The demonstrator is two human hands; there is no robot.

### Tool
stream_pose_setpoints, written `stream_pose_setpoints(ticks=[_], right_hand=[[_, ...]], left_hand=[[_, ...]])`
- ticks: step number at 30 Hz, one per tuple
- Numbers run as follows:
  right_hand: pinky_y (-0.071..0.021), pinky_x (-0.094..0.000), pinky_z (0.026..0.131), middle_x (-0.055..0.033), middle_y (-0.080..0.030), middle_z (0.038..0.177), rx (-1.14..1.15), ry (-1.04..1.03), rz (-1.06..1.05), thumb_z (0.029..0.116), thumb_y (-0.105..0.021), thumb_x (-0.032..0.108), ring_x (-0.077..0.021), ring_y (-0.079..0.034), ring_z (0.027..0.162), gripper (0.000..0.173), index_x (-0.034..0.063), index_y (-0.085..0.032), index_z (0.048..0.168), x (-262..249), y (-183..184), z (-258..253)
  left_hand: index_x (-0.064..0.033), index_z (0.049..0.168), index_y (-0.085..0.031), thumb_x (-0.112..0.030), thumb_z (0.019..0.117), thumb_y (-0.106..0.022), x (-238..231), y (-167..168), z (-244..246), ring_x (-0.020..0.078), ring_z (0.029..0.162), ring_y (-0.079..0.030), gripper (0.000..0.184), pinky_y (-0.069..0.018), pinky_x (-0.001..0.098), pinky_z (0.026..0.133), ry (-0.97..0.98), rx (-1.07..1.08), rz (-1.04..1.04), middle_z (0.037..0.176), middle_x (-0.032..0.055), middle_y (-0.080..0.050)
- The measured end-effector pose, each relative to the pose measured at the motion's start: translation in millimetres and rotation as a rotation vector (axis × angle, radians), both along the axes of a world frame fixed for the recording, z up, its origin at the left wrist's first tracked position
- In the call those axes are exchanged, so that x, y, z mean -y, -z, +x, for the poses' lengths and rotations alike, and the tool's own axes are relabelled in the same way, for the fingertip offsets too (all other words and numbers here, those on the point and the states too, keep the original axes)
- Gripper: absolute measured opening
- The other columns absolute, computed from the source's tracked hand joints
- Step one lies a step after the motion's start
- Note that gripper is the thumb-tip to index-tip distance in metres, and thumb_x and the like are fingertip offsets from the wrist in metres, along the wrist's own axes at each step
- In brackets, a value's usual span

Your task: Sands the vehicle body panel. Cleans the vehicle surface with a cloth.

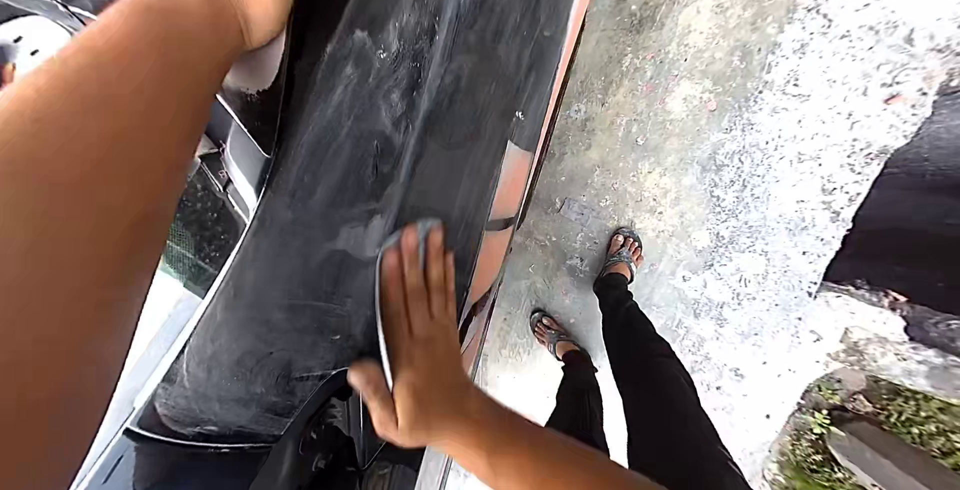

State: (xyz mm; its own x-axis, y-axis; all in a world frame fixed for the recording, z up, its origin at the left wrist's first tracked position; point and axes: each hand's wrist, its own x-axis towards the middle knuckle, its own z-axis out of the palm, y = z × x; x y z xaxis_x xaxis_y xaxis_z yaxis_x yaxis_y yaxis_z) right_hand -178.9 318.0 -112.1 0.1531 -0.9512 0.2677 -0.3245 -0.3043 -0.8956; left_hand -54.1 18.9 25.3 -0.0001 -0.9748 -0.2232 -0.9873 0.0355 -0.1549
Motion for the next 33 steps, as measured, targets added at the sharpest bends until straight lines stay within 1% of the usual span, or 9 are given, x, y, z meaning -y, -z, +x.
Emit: stream_pose_setpoints(ticks=[2,5,10,13,17,20,24,30,33], right_hand=[[-0.0114,-0.0536,0.127,-0.0012,-0.024,0.171,-0.086,-0.097,-0.127,0.0987,-0.025,0.073,-0.0277,-0.013,0.159,0.084,0.0181,-0.03,0.162,-39,22,-1],[-0.0131,-0.0556,0.127,0.0016,-0.025,0.171,-0.119,-0.044,-0.196,0.0982,-0.017,0.076,-0.0249,-0.014,0.159,0.086,0.0204,-0.029,0.163,44,39,-18],[-0.0104,-0.0622,0.127,-0.009,-0.018,0.172,-0.017,0.251,-0.055,0.1045,-0.017,0.061,-0.0306,-0.011,0.16,0.08,0.0071,-0.023,0.164,250,49,-59],[-0.0043,-0.0599,0.129,-0.0084,-0.003,0.174,0.003,0.246,0.044,0.1061,-0.014,0.056,-0.0277,0.002,0.161,0.078,0.0066,-0.008,0.166,190,27,-53],[-0.0141,-0.0525,0.128,-0.0105,-0.026,0.17,-0.145,0.007,-0.088,0.0987,-0.02,0.073,-0.0303,-0.015,0.159,0.092,0.0071,-0.028,0.162,34,59,-38],[-0.015,-0.0555,0.128,-0.0098,-0.031,0.168,-0.177,0.041,-0.078,0.0986,-0.017,0.075,-0.0297,-0.02,0.158,0.093,0.0078,-0.03,0.162,90,82,-61],[-0.0052,-0.0553,0.13,-0.0082,-0.005,0.174,-0.011,0.265,0.128,0.1068,-0.017,0.055,-0.026,0.0,0.161,0.076,0.0067,-0.01,0.166,209,91,-81],[-0.0071,-0.0603,0.13,-0.0228,-0.022,0.168,0.044,0.222,0.187,0.1057,-0.017,0.06,-0.0362,-0.013,0.159,0.085,-0.0048,-0.023,0.161,110,83,-57],[0.0012,-0.0573,0.129,-0.0077,-0.006,0.174,0.046,0.282,0.287,0.1064,-0.016,0.057,-0.0254,0.003,0.161,0.077,0.0092,-0.008,0.166,141,86,-55]], left_hand=[[-0.0015,0.124,-0.062,-0.045,0.1087,-0.03,-2,-6,-10,0.0435,0.124,-0.055,0.056,-0.039,0.0666,0.098,-0.005,-0.187,-0.161,0.122,0.028,-0.061],[-0.0128,0.15,-0.047,-0.078,0.0931,-0.033,11,-4,0,0.0396,0.149,-0.031,0.088,-0.024,0.0655,0.117,0.005,-0.33,-0.298,0.157,0.0258,-0.036],[-0.0168,0.158,-0.035,-0.073,0.0952,-0.035,19,-2,3,0.0388,0.15,-0.03,0.084,-0.0263,0.0639,0.117,0.092,-0.329,-0.325,0.162,0.024,-0.028],[-0.0195,0.161,-0.029,-0.071,0.0967,-0.036,16,0,5,0.038,0.15,-0.032,0.083,-0.0298,0.0621,0.117,0.105,-0.344,-0.332,0.164,0.0215,-0.026],[-0.0159,0.161,-0.028,-0.066,0.0984,-0.037,20,2,10,0.0403,0.148,-0.034,0.081,-0.0321,0.0644,0.114,0.161,-0.334,-0.355,0.163,0.0217,-0.028],[-0.0141,0.16,-0.03,-0.065,0.099,-0.035,20,1,11,0.0385,0.148,-0.034,0.08,-0.0309,0.0618,0.116,0.177,-0.317,-0.348,0.163,0.0213,-0.029],[-0.0137,0.16,-0.03,-0.064,0.0989,-0.035,17,4,11,0.0378,0.148,-0.033,0.079,-0.0301,0.0587,0.117,0.178,-0.321,-0.34,0.163,0.0216,-0.027],[-0.0177,0.16,-0.031,-0.067,0.0957,-0.036,16,6,13,0.0405,0.148,-0.034,0.081,-0.0329,0.0686,0.11,0.141,-0.31,-0.348,0.164,0.0183,-0.028],[-0.0179,0.16,-0.03,-0.067,0.0955,-0.037,12,9,18,0.0408,0.148,-0.033,0.082,-0.032,0.0688,0.111,0.14,-0.304,-0.332,0.164,0.018,-0.027]])
